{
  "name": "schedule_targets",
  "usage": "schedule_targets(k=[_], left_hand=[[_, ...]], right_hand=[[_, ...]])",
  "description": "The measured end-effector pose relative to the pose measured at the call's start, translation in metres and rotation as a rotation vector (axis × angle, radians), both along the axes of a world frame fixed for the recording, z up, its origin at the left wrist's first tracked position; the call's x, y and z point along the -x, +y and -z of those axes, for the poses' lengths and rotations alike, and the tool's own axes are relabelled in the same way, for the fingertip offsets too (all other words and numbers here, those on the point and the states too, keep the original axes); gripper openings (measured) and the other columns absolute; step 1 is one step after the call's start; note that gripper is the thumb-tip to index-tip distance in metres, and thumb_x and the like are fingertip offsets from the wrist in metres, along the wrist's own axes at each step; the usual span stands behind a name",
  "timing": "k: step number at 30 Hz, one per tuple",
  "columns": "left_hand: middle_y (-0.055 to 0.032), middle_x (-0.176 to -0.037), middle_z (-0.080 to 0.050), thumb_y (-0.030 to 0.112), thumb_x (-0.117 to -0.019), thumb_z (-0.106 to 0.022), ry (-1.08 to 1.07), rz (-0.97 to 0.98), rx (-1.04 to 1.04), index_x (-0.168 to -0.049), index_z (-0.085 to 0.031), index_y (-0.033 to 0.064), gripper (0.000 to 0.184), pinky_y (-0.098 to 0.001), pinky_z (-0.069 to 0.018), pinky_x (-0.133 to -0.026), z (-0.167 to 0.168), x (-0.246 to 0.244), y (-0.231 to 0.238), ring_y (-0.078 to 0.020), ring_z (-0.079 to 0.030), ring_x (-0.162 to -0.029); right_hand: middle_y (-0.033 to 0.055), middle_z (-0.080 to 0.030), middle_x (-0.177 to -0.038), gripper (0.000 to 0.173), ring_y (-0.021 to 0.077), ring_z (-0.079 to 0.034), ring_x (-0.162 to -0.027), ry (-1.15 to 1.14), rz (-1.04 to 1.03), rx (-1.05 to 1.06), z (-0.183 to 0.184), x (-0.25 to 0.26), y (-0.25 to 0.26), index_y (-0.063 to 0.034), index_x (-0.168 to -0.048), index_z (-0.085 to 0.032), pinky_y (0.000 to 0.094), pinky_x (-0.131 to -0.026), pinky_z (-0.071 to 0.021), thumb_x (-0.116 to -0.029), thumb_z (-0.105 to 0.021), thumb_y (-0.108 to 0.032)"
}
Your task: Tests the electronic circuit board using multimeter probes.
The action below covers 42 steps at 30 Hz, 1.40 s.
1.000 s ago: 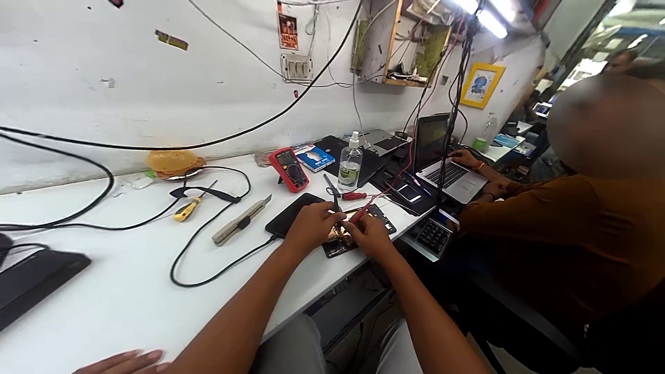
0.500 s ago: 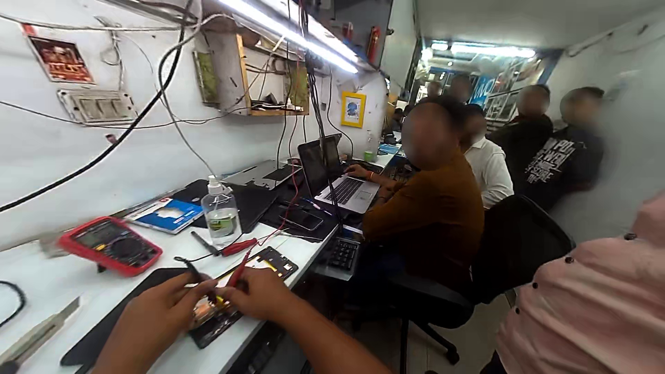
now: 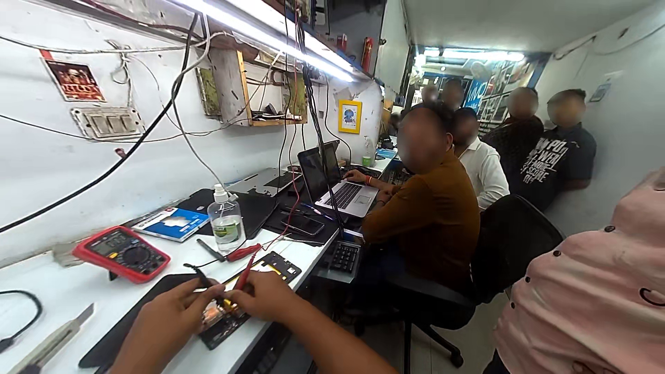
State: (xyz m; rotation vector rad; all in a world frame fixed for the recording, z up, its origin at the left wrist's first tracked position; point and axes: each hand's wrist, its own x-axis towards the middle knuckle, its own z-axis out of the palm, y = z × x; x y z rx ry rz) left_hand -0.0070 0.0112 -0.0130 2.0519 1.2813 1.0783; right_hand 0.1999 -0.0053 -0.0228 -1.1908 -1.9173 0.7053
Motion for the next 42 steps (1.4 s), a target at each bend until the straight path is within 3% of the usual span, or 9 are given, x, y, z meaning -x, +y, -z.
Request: schedule_targets(k=[15, 23, 28, 42], left_hand=[[-0.0012, -0.073, -0.071, 0.035, -0.0986, -0.065, -0.009, -0.013, -0.003, -0.102, -0.072, 0.0152, 0.022, -0.036, -0.0512, -0.044, 0.0047, -0.0014, 0.0036, -0.0146, -0.06, -0.047], [-0.0005, -0.07, -0.069, 0.038, -0.0975, -0.065, -0.014, -0.016, -0.018, -0.102, -0.073, 0.0169, 0.023, -0.0359, -0.0495, -0.043, 0.006, -0.0013, 0.0054, -0.0141, -0.058, -0.046], [-0.0027, -0.069, -0.068, 0.037, -0.099, -0.064, 0.014, -0.016, -0.025, -0.102, -0.072, 0.0152, 0.023, -0.0406, -0.0515, -0.046, 0.0057, 0.0001, 0.0049, -0.017, -0.059, -0.047], [-0.002, -0.067, -0.067, 0.039, -0.0979, -0.065, 0.004, -0.022, -0.021, -0.101, -0.072, 0.0156, 0.025, -0.0377, -0.0498, -0.043, 0.0046, 0.0, 0.0044, -0.0156, -0.058, -0.046]], right_hand=[[0.011, -0.068, -0.08, 0.036, 0.0204, -0.066, -0.074, 0.011, 0.007, 0.021, 0.0006, -0.0003, 0.0005, 0.001, -0.105, -0.069, 0.0421, -0.074, -0.0547, -0.104, -0.061, -0.034], [0.0115, -0.069, -0.081, 0.035, 0.0209, -0.067, -0.074, 0.026, 0.003, 0.022, 0.0005, -0.0005, -0.0002, 0.0013, -0.107, -0.069, 0.0423, -0.074, -0.0557, -0.104, -0.061, -0.033], [0.0113, -0.067, -0.077, 0.034, 0.0212, -0.065, -0.071, 0.025, 0.009, 0.0, 0.0009, 0.0, -0.0014, 0.002, -0.103, -0.068, 0.0428, -0.071, -0.0546, -0.1037, -0.062, -0.032], [0.0107, -0.067, -0.078, 0.035, 0.0208, -0.065, -0.072, 0.02, 0.0, 0.009, 0.0008, -0.0007, 0.0, 0.0013, -0.104, -0.068, 0.0425, -0.072, -0.0547, -0.1039, -0.061, -0.033]])
